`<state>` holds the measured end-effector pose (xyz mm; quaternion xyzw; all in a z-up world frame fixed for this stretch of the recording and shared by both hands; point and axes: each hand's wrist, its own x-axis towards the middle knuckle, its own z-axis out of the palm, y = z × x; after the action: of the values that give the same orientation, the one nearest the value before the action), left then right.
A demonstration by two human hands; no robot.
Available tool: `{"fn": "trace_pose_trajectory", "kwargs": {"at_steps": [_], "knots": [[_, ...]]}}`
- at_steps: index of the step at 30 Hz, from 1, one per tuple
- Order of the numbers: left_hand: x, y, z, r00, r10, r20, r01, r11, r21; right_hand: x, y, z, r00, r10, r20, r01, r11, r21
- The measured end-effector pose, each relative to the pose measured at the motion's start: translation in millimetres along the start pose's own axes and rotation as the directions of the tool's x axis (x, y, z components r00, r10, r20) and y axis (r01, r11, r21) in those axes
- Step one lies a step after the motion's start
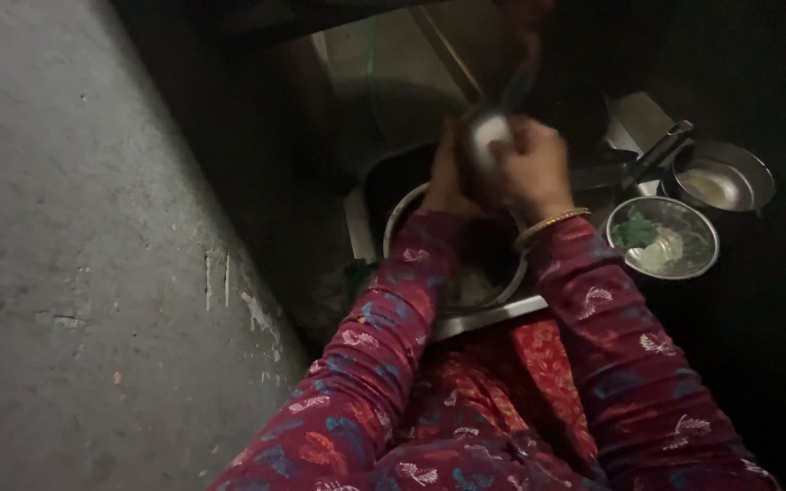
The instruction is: The person washes small steel bowls and cups at a sink, then scrubs a pressure cooker pot and its lid with a green scrub pad, wiping the lid surface by hand.
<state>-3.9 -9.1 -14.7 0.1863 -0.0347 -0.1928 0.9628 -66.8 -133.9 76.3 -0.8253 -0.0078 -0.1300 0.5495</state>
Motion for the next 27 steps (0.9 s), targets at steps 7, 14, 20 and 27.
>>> {"fn": "trace_pose_trajectory", "kwargs": {"at_steps": [7,14,20,27], "knots": [[-24,31,4,0.985,-0.170,-0.007,0.170,0.985,-0.030,-23,-23,-7,0.934,-0.184,0.305,0.297,0.876,-0.381],[-25,21,-7,0.997,0.069,0.028,-0.074,0.887,0.456,44,31,4,0.934,0.188,0.305,-0.233,0.966,0.115],[-17,9,3,0.984,-0.039,-0.175,0.085,0.961,0.265,94,93,37,0.770,0.478,0.422,-0.586,0.271,0.763],[-14,17,-5,0.994,-0.112,0.020,0.106,0.978,0.179,88,112,44,0.713,0.327,0.620,-0.531,0.829,0.174]]}}
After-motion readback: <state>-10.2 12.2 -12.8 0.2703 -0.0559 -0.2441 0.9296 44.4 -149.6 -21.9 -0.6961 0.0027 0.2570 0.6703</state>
